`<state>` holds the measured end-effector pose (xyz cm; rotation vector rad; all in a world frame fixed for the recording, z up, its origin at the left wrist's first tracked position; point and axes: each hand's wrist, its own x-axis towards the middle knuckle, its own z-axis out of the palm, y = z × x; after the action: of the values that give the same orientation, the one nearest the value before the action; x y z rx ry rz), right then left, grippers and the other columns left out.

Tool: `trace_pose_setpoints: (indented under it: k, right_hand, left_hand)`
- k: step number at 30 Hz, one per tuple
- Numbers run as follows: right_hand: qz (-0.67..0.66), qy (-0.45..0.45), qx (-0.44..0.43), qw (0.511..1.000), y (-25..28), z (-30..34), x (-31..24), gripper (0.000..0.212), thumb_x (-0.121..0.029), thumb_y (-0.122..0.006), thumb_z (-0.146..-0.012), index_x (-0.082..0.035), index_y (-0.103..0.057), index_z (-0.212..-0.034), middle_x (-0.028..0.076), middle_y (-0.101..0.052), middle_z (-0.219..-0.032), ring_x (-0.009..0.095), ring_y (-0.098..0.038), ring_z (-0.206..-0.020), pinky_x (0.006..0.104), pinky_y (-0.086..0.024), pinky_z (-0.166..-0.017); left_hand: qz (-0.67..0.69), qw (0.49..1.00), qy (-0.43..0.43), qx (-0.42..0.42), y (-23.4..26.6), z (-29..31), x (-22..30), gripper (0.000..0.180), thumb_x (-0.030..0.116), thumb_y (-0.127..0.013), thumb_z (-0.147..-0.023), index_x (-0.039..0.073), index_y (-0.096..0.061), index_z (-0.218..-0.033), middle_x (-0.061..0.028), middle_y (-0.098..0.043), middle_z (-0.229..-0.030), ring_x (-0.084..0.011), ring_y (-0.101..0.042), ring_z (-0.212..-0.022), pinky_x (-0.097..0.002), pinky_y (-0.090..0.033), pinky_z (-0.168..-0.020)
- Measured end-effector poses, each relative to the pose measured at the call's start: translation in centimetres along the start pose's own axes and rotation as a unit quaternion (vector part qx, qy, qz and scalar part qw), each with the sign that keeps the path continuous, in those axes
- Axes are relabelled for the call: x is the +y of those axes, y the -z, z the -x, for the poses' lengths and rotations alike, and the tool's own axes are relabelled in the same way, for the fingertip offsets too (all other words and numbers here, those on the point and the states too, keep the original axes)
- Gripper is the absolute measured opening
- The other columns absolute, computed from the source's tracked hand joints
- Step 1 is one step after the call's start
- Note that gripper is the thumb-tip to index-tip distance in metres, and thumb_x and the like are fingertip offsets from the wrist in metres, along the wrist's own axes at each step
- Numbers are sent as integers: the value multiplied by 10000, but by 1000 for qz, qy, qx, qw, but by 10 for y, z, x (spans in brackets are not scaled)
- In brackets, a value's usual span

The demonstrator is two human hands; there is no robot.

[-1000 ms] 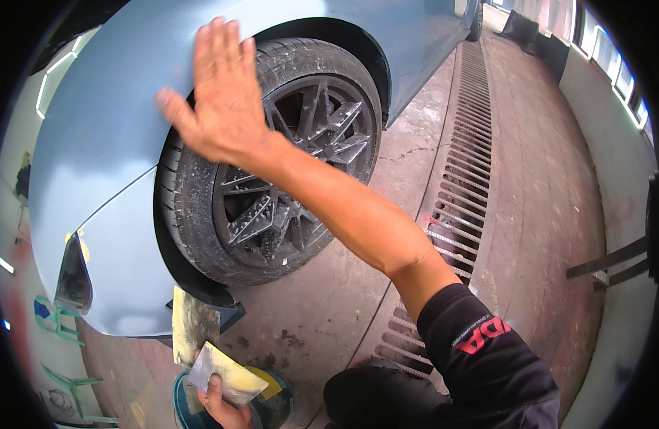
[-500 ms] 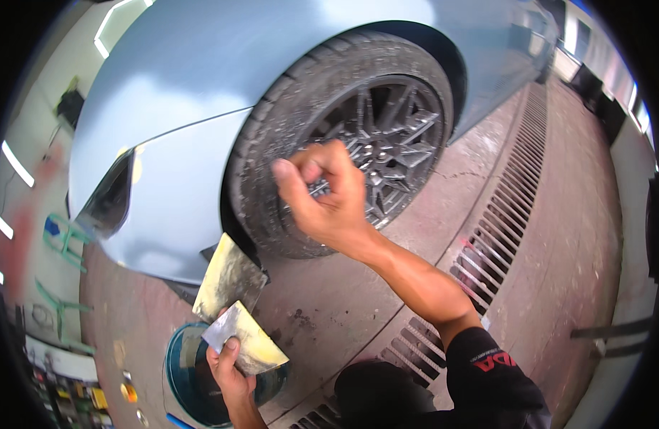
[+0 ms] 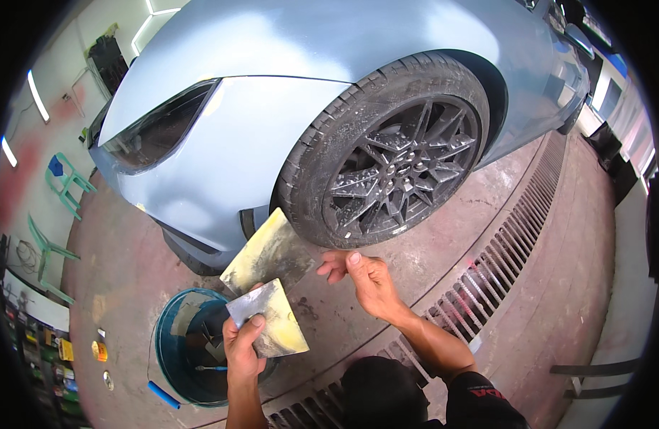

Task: The person sands the front bumper of a silver car using a yellow sanding block, repeatedly dipping it into a bucket of water. They work along the lower edge and side of the bumper, then inspect the surface by hand and continue sanding.

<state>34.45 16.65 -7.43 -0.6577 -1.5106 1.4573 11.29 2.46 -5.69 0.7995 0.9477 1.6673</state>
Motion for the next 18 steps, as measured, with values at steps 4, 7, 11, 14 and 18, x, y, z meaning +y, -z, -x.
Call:
trace_pose_setpoints:
  k: [4, 7, 11, 14, 18]
  right_hand:
    - [-14, -108, -53, 993, -16, 10, 1, 840, -702, -394, -1121, 54, -619, -1407, 131, -739, -1241, 182, -656, -1103, 446, -451, -1096]
    - [-22, -174, -27, 984, -32, 16, 7, 803, -704, -448, -1107, 33, -632, -1366, 94, -692, -1256, 174, -637, -1108, 414, -443, -1086]
    - [-103, -191, 63, 974, -62, 15, -2, 647, -614, -498, -1134, -13, -705, -1254, 44, -697, -1134, 150, -646, -1077, 342, -508, -1002]
    - [-197, -146, 125, 962, -77, 9, -25, 565, -540, -523, -1148, -23, -713, -1273, 55, -728, -1197, 146, -676, -1112, 338, -535, -1001]
    - [-203, -20, 153, 967, -74, -6, -48, 367, -340, -608, -1146, -31, -713, -1316, 63, -755, -1243, 130, -702, -1115, 326, -570, -974]
  left_hand:
    - [-37, 999, 28, -29, 6, 6, -8, 459, 77, -703, -994, -90, -660, -1419, -153, -684, -1473, -206, -680, -1257, -361, -495, -1115]
    - [-92, 994, 26, -57, 5, 13, -10, 441, 105, -702, -1015, -71, -672, -1418, -130, -708, -1427, -181, -678, -1232, -341, -489, -1100]
    - [-95, 992, 33, -74, 5, 22, -5, 414, 128, -709, -1045, -36, -686, -1424, -68, -755, -1290, -83, -641, -1051, -271, -500, -948]
    - [-98, 991, 46, -72, 19, 27, -5, 362, 131, -711, -1039, -30, -715, -1362, -51, -775, -1178, -81, -650, -974, -267, -513, -889]
    - [-9, 999, 19, -28, 28, 24, -4, 270, 103, -695, -1009, -30, -739, -1240, -68, -790, -1096, -147, -733, -968, -319, -576, -882]
